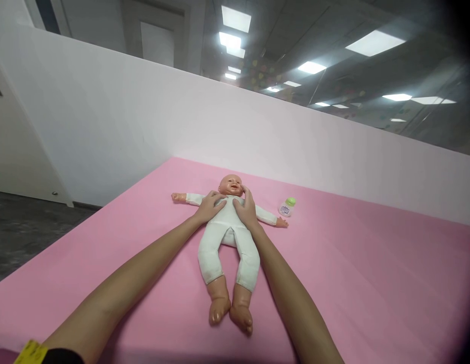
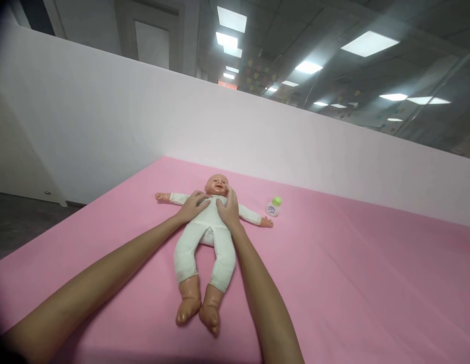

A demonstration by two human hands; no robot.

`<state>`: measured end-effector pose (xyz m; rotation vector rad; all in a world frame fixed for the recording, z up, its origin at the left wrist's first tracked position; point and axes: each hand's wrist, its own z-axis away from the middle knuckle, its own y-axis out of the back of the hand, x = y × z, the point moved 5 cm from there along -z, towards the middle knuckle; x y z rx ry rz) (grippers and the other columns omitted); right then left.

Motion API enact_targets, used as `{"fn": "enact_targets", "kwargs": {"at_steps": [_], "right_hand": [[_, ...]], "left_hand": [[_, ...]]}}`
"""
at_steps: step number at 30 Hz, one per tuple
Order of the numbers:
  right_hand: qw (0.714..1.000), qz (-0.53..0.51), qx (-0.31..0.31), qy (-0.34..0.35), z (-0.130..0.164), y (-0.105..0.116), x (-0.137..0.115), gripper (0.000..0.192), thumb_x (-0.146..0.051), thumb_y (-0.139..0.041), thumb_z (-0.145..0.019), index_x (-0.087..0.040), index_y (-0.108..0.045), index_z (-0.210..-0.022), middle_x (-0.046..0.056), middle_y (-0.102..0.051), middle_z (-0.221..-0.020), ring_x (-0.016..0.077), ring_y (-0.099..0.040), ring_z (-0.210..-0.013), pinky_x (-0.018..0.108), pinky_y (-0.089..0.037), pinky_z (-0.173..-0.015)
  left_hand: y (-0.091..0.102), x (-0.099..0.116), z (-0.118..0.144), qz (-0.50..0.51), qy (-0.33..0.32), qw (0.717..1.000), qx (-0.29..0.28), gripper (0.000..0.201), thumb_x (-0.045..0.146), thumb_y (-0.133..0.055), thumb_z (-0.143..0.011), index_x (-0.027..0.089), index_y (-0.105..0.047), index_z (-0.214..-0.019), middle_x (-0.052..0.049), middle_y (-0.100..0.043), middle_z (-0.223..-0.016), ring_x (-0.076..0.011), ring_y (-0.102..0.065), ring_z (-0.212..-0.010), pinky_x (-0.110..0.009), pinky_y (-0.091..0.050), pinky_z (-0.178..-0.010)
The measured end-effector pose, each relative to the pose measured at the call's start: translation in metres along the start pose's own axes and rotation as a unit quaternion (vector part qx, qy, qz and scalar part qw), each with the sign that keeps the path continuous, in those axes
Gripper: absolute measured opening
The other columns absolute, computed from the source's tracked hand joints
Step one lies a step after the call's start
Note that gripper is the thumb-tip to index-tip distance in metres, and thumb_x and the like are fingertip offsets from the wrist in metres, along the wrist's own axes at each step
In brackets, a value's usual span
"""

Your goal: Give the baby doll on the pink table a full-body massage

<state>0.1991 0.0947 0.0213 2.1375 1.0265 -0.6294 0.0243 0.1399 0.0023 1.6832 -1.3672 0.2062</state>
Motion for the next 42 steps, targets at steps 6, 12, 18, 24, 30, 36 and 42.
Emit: {"fn": "enact_targets", "kwargs": {"at_steps": [6, 12, 18, 24, 30, 36, 42], "right_hand": [[1.000, 0.025, 0.012, -0.005, 0.001, 0.001, 0.003, 0.058, -0.028, -0.057, -0.083, -0.023, -0.051, -0.140, 0.011, -0.059, -0.142, 0.0291, -0.050, -0.132, 0.048, -0.040, -0.115], [0.993, 0.046, 0.085, -0.070, 0.004, 0.009, 0.017, 0.047, -0.030, -0.051, -0.086, -0.020, -0.054, -0.132, 0.013, -0.061, -0.132, 0.0284, -0.055, -0.119, 0.045, -0.046, -0.104], [0.987, 0.045, 0.147, -0.055, 0.004, 0.028, 0.026, 0.033, -0.029, -0.047, -0.087, -0.019, -0.062, -0.115, 0.010, -0.067, -0.115, 0.0256, -0.058, -0.104, 0.041, -0.047, -0.095], [0.979, 0.033, 0.181, -0.086, 0.002, 0.043, 0.043, 0.030, -0.031, -0.044, -0.088, -0.018, -0.064, -0.106, 0.010, -0.070, -0.107, 0.0242, -0.061, -0.095, 0.038, -0.048, -0.087], [0.982, 0.011, 0.158, -0.099, 0.001, 0.042, 0.045, 0.031, -0.034, -0.044, -0.088, -0.018, -0.067, -0.103, 0.009, -0.073, -0.104, 0.0233, -0.065, -0.094, 0.035, -0.049, -0.085], [0.988, 0.011, 0.121, -0.093, 0.006, 0.033, 0.045, 0.029, -0.031, -0.046, -0.084, -0.018, -0.069, -0.097, 0.008, -0.074, -0.097, 0.0230, -0.065, -0.087, 0.036, -0.051, -0.084], [0.990, 0.025, 0.106, -0.095, 0.010, 0.029, 0.051, 0.028, -0.031, -0.047, -0.082, -0.019, -0.070, -0.091, 0.009, -0.075, -0.098, 0.0251, -0.065, -0.093, 0.037, -0.050, -0.086]], "left_hand": [[0.002, 0.003, 0.000, -0.010, 0.007, 1.000, -0.001, 0.034, 0.043, -0.054, -0.099, 0.024, -0.070, -0.121, -0.009, -0.063, -0.119, -0.0266, -0.062, -0.118, -0.045, -0.045, -0.113], [0.003, 0.001, 0.000, -0.022, 0.011, 0.999, 0.020, 0.034, 0.038, -0.054, -0.098, 0.022, -0.067, -0.126, -0.009, -0.066, -0.124, -0.0269, -0.062, -0.119, -0.045, -0.046, -0.111], [0.009, 0.002, 0.000, -0.033, 0.005, 0.997, 0.070, 0.028, 0.035, -0.049, -0.100, 0.021, -0.069, -0.114, -0.008, -0.070, -0.116, -0.0262, -0.062, -0.115, -0.044, -0.046, -0.107], [0.011, 0.005, 0.000, -0.031, -0.002, 0.996, 0.088, 0.027, 0.036, -0.047, -0.102, 0.020, -0.068, -0.109, -0.008, -0.070, -0.113, -0.0264, -0.062, -0.112, -0.044, -0.046, -0.104], [0.010, 0.006, 0.001, -0.036, -0.006, 0.996, 0.080, 0.026, 0.037, -0.049, -0.101, 0.021, -0.069, -0.108, -0.008, -0.070, -0.112, -0.0259, -0.062, -0.111, -0.043, -0.046, -0.104], [0.008, 0.003, 0.000, -0.038, -0.013, 0.997, 0.071, 0.027, 0.035, -0.050, -0.100, 0.022, -0.070, -0.112, -0.007, -0.070, -0.114, -0.0253, -0.062, -0.112, -0.043, -0.047, -0.104], [0.004, -0.002, -0.001, -0.042, -0.013, 0.998, 0.048, 0.033, 0.034, -0.050, -0.098, 0.022, -0.069, -0.123, -0.007, -0.071, -0.120, -0.0260, -0.063, -0.115, -0.044, -0.047, -0.106]]}}
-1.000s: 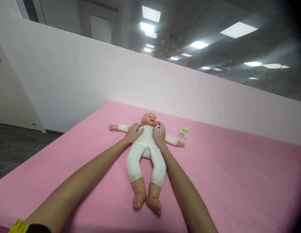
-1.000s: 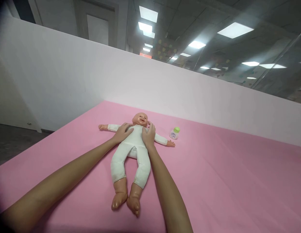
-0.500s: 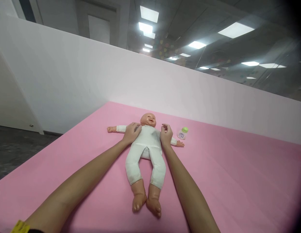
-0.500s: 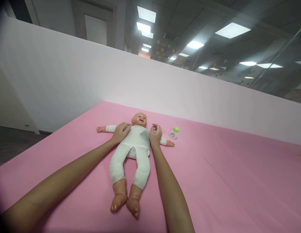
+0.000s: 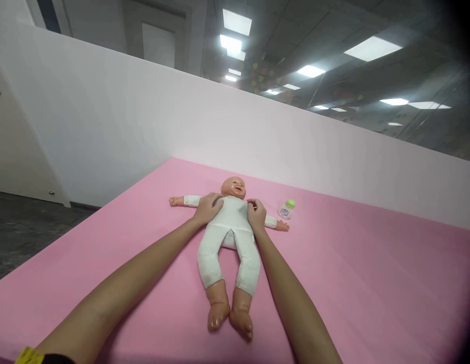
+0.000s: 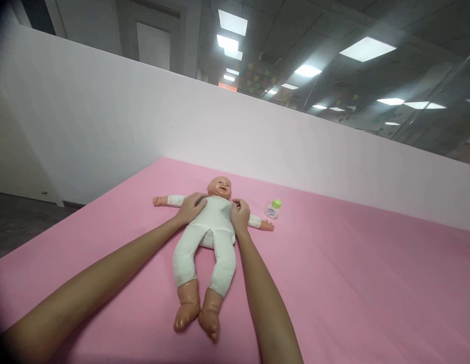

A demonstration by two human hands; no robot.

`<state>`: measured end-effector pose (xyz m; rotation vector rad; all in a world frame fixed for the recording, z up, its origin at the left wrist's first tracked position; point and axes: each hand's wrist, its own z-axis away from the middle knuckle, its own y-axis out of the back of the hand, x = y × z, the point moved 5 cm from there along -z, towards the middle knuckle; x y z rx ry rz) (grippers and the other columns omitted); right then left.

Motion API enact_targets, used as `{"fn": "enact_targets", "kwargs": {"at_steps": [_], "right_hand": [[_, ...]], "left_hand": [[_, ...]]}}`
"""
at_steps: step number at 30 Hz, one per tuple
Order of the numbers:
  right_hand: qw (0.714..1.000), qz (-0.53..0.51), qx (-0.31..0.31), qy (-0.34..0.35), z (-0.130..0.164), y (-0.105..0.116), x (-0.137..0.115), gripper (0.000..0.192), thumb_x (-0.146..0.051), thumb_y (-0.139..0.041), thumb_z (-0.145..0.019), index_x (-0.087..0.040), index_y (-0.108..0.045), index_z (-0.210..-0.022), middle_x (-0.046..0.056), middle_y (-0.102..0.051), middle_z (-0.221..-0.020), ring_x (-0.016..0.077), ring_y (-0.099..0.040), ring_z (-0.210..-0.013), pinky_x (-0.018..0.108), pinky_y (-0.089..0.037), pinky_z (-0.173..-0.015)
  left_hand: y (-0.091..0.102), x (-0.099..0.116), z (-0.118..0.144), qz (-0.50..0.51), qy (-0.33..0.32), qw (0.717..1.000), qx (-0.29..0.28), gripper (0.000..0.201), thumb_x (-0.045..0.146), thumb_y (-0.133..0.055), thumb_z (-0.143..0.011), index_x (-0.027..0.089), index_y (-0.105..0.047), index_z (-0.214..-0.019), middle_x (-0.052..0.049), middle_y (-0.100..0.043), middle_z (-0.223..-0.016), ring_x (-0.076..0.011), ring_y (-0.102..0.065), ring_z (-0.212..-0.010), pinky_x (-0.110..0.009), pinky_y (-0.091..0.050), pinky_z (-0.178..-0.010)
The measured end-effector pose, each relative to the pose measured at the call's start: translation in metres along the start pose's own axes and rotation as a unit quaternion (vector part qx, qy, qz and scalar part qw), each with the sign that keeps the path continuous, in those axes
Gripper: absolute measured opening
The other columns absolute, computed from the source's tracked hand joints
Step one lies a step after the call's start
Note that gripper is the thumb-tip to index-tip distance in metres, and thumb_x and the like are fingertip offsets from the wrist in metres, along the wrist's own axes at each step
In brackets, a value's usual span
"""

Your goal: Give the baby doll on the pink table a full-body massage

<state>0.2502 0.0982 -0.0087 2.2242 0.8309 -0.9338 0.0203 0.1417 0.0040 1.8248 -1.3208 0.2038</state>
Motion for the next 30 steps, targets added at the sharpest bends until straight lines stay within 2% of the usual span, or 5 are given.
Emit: {"fn": "enact_targets", "kwargs": {"at_steps": [6, 12, 21, 26, 30], "right_hand": [[0.999, 0.005, -0.037, -0.010, 0.002, 0.000, 0.000, 0.029, -0.032, -0.045, -0.084, -0.021, -0.072, -0.085, 0.006, -0.076, -0.092, 0.0254, -0.067, -0.089, 0.036, -0.050, -0.084], [0.997, 0.010, -0.070, -0.033, -0.001, 0.002, -0.002, 0.023, -0.037, -0.051, -0.084, -0.021, -0.065, -0.075, 0.003, -0.072, -0.080, 0.0218, -0.062, -0.078, 0.031, -0.046, -0.074], [0.985, 0.026, -0.158, -0.062, -0.013, 0.010, -0.011, 0.041, -0.047, -0.057, -0.082, -0.023, -0.037, -0.055, -0.006, -0.034, -0.055, 0.0129, -0.034, -0.057, 0.028, -0.025, -0.055], [0.977, 0.036, -0.199, -0.067, -0.015, 0.011, -0.008, 0.039, -0.043, -0.058, -0.081, -0.023, -0.039, -0.054, -0.006, -0.031, -0.054, 0.0122, -0.031, -0.056, 0.028, -0.020, -0.054], [0.975, 0.025, -0.207, -0.072, -0.016, 0.014, -0.008, 0.034, -0.040, -0.058, -0.080, -0.021, -0.049, -0.053, -0.005, -0.041, -0.053, 0.0131, -0.037, -0.057, 0.027, -0.026, -0.055]], "left_hand": [[0.000, 0.000, 0.000, -0.005, 0.014, 1.000, -0.017, 0.032, 0.033, -0.051, -0.096, 0.022, -0.070, -0.119, -0.007, -0.072, -0.118, -0.0267, -0.064, -0.113, -0.044, -0.048, -0.105], [0.012, 0.008, 0.003, -0.024, 0.023, 0.999, 0.038, 0.024, 0.033, -0.050, -0.095, 0.021, -0.071, -0.091, -0.005, -0.074, -0.096, -0.0232, -0.066, -0.090, -0.035, -0.051, -0.083], [0.023, 0.020, 0.003, -0.058, 0.049, 0.993, 0.086, 0.044, 0.036, -0.049, -0.092, 0.019, -0.044, -0.052, 0.001, -0.046, -0.051, -0.0137, -0.038, -0.054, -0.033, -0.037, -0.068], [0.028, 0.017, 0.002, -0.049, 0.056, 0.992, 0.098, 0.041, 0.036, -0.048, -0.093, 0.019, -0.053, -0.057, -0.001, -0.056, -0.057, -0.0160, -0.047, -0.059, -0.033, -0.039, -0.067], [0.033, 0.021, -0.012, -0.002, 0.064, 0.991, 0.115, 0.027, 0.033, -0.049, -0.093, 0.019, -0.069, -0.080, -0.004, -0.072, -0.083, -0.0193, -0.063, -0.078, -0.031, -0.047, -0.077]]}}
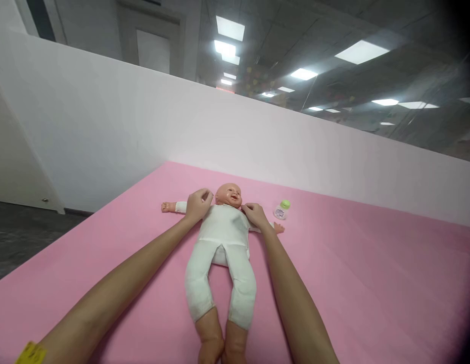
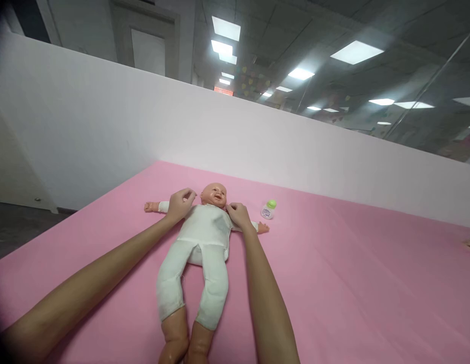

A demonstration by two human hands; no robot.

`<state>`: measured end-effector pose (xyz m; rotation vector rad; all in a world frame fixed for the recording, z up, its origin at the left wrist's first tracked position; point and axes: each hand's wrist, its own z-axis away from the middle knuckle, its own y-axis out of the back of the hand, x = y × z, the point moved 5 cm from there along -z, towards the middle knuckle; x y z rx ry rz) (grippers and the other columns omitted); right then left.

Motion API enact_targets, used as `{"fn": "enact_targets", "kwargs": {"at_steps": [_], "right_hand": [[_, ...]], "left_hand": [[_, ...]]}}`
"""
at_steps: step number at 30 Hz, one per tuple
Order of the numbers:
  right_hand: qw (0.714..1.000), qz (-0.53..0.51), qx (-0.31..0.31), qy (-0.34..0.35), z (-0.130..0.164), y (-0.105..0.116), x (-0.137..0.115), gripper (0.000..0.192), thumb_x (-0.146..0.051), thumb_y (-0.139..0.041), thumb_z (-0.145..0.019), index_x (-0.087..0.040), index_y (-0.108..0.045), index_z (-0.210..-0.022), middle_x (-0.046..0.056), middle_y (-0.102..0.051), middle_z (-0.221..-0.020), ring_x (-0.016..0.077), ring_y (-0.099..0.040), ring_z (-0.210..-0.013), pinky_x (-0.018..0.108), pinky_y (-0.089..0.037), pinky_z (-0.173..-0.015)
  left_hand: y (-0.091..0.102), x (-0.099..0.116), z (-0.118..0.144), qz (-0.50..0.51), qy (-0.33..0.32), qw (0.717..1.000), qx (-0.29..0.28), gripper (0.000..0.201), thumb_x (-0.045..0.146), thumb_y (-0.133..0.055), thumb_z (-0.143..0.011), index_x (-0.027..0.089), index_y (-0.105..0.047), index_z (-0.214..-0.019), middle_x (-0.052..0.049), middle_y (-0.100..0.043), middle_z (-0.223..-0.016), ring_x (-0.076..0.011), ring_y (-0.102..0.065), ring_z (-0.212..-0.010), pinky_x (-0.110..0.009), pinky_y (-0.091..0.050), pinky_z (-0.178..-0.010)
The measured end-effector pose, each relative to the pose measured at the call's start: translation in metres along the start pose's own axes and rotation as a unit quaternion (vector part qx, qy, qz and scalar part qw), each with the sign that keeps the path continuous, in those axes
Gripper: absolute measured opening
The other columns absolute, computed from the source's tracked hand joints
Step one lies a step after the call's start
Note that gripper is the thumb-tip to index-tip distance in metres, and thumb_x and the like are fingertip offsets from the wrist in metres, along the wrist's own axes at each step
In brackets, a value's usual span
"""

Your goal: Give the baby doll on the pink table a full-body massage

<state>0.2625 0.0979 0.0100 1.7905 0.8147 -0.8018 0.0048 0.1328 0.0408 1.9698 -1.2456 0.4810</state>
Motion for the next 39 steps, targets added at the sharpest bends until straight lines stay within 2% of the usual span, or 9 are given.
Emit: {"fn": "enact_targets", "kwargs": {"at_steps": [4, 7, 10, 13, 21, 25, 33, 36, 39], "right_hand": [[0.999, -0.038, 0.032, -0.004, -0.001, 0.002, 0.002, 0.021, -0.038, -0.060, -0.078, -0.021, -0.065, -0.066, -0.001, -0.061, -0.065, 0.0178, -0.053, -0.066, 0.029, -0.039, -0.064], [0.993, -0.087, 0.079, -0.008, -0.007, 0.000, 0.003, 0.026, -0.040, -0.061, -0.079, -0.022, -0.071, -0.096, 0.003, -0.070, -0.088, 0.0217, -0.061, -0.081, 0.032, -0.047, -0.075], [0.983, -0.146, 0.111, -0.005, -0.023, -0.010, -0.002, 0.044, -0.043, -0.060, -0.084, -0.025, -0.064, -0.123, 0.006, -0.068, -0.113, 0.0232, -0.064, -0.099, 0.035, -0.051, -0.088], [0.972, -0.205, 0.114, 0.007, -0.045, -0.027, -0.010, 0.048, -0.049, -0.060, -0.086, -0.025, -0.062, -0.127, 0.007, -0.067, -0.123, 0.0237, -0.063, -0.111, 0.037, -0.051, -0.097], [0.959, -0.268, 0.079, 0.042, -0.063, -0.056, -0.016, 0.051, -0.049, -0.070, -0.084, -0.026, -0.066, -0.129, 0.004, -0.063, -0.140, 0.0255, -0.054, -0.133, 0.040, -0.037, -0.118], [0.956, -0.281, 0.078, 0.027, -0.062, -0.058, -0.006, 0.053, -0.048, -0.067, -0.084, -0.026, -0.066, -0.132, 0.004, -0.059, -0.144, 0.0246, -0.049, -0.138, 0.037, -0.036, -0.120], [0.944, -0.317, 0.088, 0.030, -0.056, -0.053, 0.000, 0.054, -0.047, -0.068, -0.083, -0.027, -0.065, -0.134, 0.002, -0.057, -0.148, 0.0236, -0.048, -0.139, 0.036, -0.037, -0.120], [0.937, -0.337, 0.083, 0.041, -0.058, -0.057, 0.002, 0.055, -0.047, -0.069, -0.082, -0.026, -0.065, -0.134, 0.002, -0.060, -0.146, 0.0234, -0.048, -0.141, 0.037, -0.035, -0.122], [0.928, -0.361, 0.090, 0.018, -0.061, -0.063, 0.010, 0.056, -0.048, -0.072, -0.080, -0.027, -0.068, -0.131, 0.002, -0.065, -0.141, 0.0245, -0.054, -0.136, 0.038, -0.042, -0.117]], "left_hand": [[-0.017, 0.014, -0.026, 0.086, 0.069, 0.994, 0.005, 0.029, 0.033, -0.057, -0.089, 0.018, -0.070, -0.110, -0.009, -0.073, -0.116, -0.0231, -0.066, -0.105, -0.034, -0.051, -0.092], [-0.044, 0.024, -0.044, 0.089, 0.100, 0.991, -0.014, 0.042, 0.033, -0.062, -0.087, 0.020, -0.067, -0.126, -0.010, -0.066, -0.135, -0.0274, -0.061, -0.124, -0.038, -0.048, -0.104], [-0.069, 0.025, -0.056, 0.072, 0.100, 0.992, -0.029, 0.041, 0.031, -0.064, -0.084, 0.020, -0.071, -0.123, -0.010, -0.068, -0.134, -0.0299, -0.061, -0.126, -0.040, -0.047, -0.109], [-0.086, 0.018, -0.059, 0.094, 0.083, 0.991, -0.053, 0.039, 0.030, -0.066, -0.082, 0.019, -0.075, -0.118, -0.010, -0.071, -0.128, -0.0298, -0.064, -0.122, -0.039, -0.048, -0.108], [-0.076, -0.004, -0.043, 0.083, 0.031, 0.996, -0.007, 0.047, 0.035, -0.055, -0.091, 0.017, -0.067, -0.133, -0.011, -0.066, -0.137, -0.0289, -0.059, -0.130, -0.044, -0.043, -0.115], [-0.077, -0.011, -0.040, 0.077, 0.052, 0.996, -0.017, 0.053, 0.041, -0.056, -0.091, 0.015, -0.064, -0.137, -0.015, -0.064, -0.140, -0.0314, -0.058, -0.131, -0.048, -0.043, -0.116], [-0.082, -0.006, -0.043, 0.170, 0.002, 0.983, -0.074, 0.059, 0.045, -0.058, -0.092, 0.018, -0.059, -0.144, -0.010, -0.057, -0.149, -0.0271, -0.051, -0.140, -0.044, -0.038, -0.121], [-0.082, -0.013, -0.043, 0.174, -0.002, 0.982, -0.071, 0.055, 0.046, -0.058, -0.092, 0.019, -0.062, -0.140, -0.010, -0.060, -0.145, -0.0265, -0.053, -0.138, -0.043, -0.038, -0.121], [-0.080, -0.026, -0.044, 0.196, 0.011, 0.978, -0.065, 0.049, 0.044, -0.054, -0.095, 0.019, -0.067, -0.134, -0.010, -0.063, -0.141, -0.0251, -0.056, -0.134, -0.042, -0.039, -0.120]]}}
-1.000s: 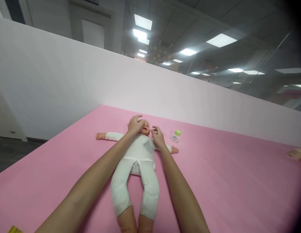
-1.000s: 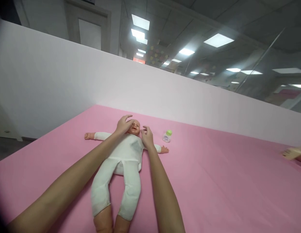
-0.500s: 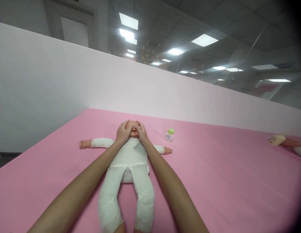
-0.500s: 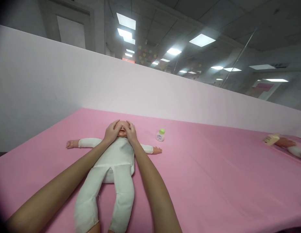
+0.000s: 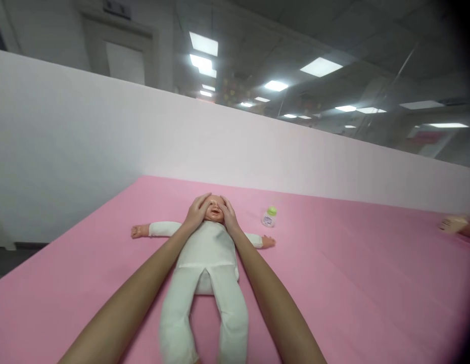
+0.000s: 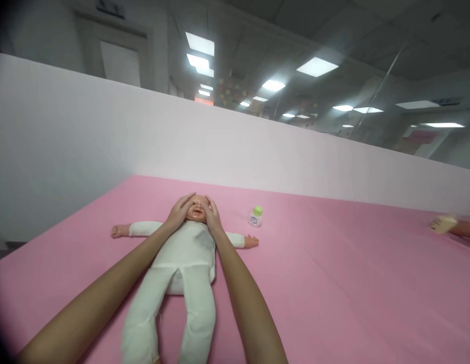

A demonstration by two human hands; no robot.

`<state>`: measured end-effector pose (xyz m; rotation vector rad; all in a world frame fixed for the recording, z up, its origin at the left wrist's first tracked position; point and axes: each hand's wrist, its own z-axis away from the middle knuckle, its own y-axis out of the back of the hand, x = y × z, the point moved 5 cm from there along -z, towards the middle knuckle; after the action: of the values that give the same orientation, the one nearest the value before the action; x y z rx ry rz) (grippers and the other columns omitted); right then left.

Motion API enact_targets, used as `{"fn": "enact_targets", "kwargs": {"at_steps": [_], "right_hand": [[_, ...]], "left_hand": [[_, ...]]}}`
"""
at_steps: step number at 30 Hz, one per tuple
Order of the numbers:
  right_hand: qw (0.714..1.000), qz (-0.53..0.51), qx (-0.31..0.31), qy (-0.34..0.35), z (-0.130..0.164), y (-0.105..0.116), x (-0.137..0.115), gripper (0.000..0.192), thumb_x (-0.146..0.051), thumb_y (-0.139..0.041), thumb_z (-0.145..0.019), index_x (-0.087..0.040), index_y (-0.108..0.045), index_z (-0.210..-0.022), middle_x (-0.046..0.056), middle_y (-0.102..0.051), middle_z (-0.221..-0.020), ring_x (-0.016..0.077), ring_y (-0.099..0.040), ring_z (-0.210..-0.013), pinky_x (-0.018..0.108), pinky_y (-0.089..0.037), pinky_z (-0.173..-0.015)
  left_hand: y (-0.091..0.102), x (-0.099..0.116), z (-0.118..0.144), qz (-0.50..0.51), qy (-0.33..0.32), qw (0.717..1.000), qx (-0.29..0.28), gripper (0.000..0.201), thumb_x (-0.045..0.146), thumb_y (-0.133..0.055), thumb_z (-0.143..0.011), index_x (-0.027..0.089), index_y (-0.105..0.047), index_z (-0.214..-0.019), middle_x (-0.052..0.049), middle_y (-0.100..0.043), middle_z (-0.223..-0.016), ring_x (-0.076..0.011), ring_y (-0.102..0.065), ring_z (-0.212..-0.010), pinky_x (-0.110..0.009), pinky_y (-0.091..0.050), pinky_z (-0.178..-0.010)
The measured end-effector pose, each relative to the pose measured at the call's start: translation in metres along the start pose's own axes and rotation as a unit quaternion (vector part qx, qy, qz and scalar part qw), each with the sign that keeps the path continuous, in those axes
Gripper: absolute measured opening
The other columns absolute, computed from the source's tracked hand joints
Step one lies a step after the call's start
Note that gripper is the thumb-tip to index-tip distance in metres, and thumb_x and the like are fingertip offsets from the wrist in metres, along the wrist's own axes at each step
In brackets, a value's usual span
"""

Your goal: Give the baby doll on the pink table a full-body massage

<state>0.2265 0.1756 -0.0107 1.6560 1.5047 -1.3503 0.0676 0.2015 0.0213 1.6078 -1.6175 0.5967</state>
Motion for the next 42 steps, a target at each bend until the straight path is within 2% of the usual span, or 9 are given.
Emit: {"fn": "enact_targets", "kwargs": {"at_steps": [7, 15, 26, 30, 35, 38, 42], "right_hand": [[0.999, -0.030, 0.007, -0.011, -0.002, 0.001, 0.013, 0.054, -0.051, -0.070, -0.079, -0.025, -0.071, -0.126, 0.005, -0.071, -0.132, 0.0276, -0.061, -0.129, 0.039, -0.052, -0.106], [0.998, -0.047, 0.023, -0.028, -0.001, 0.005, 0.017, 0.048, -0.052, -0.070, -0.077, -0.025, -0.075, -0.117, 0.005, -0.077, -0.118, 0.0296, -0.067, -0.119, 0.042, -0.057, -0.098], [0.998, -0.041, 0.000, -0.037, -0.002, 0.006, 0.020, 0.051, -0.054, -0.074, -0.078, -0.024, -0.071, -0.120, 0.005, -0.074, -0.125, 0.0265, -0.066, -0.121, 0.039, -0.053, -0.103], [0.998, -0.047, -0.003, -0.044, -0.002, 0.006, 0.022, 0.050, -0.053, -0.073, -0.080, -0.024, -0.070, -0.121, 0.005, -0.073, -0.126, 0.0258, -0.066, -0.120, 0.038, -0.053, -0.103], [0.996, -0.065, -0.036, -0.044, 0.000, 0.005, 0.018, 0.055, -0.050, -0.075, -0.079, -0.025, -0.066, -0.127, 0.004, -0.071, -0.129, 0.0260, -0.066, -0.120, 0.039, -0.054, -0.102], [0.997, -0.061, -0.038, -0.042, -0.001, 0.006, 0.016, 0.053, -0.049, -0.074, -0.079, -0.025, -0.067, -0.126, 0.004, -0.070, -0.131, 0.0260, -0.064, -0.122, 0.039, -0.052, -0.104], [0.997, -0.057, -0.028, -0.046, -0.003, 0.006, 0.015, 0.052, -0.051, -0.072, -0.079, -0.025, -0.069, -0.124, 0.004, -0.069, -0.132, 0.0260, -0.060, -0.128, 0.039, -0.047, -0.110]], "left_hand": [[0.010, -0.018, 0.005, 0.100, 0.062, 0.993, -0.010, 0.055, 0.051, -0.062, -0.091, 0.019, -0.067, -0.135, -0.010, -0.060, -0.147, -0.0272, -0.053, -0.140, -0.041, -0.037, -0.122], [0.010, -0.023, 0.007, 0.124, 0.087, 0.988, 0.005, 0.053, 0.051, -0.066, -0.089, 0.020, -0.069, -0.131, -0.010, -0.061, -0.146, -0.0278, -0.054, -0.139, -0.040, -0.039, -0.121], [0.008, -0.022, 0.008, 0.128, 0.122, 0.984, -0.007, 0.056, 0.057, -0.066, -0.090, 0.018, -0.065, -0.131, -0.012, -0.062, -0.143, -0.0292, -0.054, -0.137, -0.042, -0.039, -0.119], [0.006, -0.018, 0.010, 0.142, 0.128, 0.981, -0.010, 0.054, 0.056, -0.066, -0.089, 0.018, -0.064, -0.127, -0.013, -0.067, -0.134, -0.0282, -0.061, -0.129, -0.039, -0.046, -0.112], [0.001, -0.018, 0.009, 0.150, 0.139, 0.979, -0.012, 0.053, 0.052, -0.070, -0.084, 0.018, -0.059, -0.124, -0.011, -0.069, -0.124, -0.0267, -0.065, -0.118, -0.037, -0.052, -0.102], [-0.002, -0.015, 0.007, 0.149, 0.130, 0.980, -0.017, 0.047, 0.046, -0.069, -0.084, 0.020, -0.061, -0.123, -0.009, -0.068, -0.128, -0.0259, -0.064, -0.122, -0.036, -0.052, -0.104], [-0.005, -0.006, 0.003, 0.141, 0.098, 0.985, -0.035, 0.041, 0.038, -0.063, -0.086, 0.022, -0.069, -0.123, -0.007, -0.064, -0.141, -0.0255, -0.057, -0.134, -0.036, -0.044, -0.114]]}}
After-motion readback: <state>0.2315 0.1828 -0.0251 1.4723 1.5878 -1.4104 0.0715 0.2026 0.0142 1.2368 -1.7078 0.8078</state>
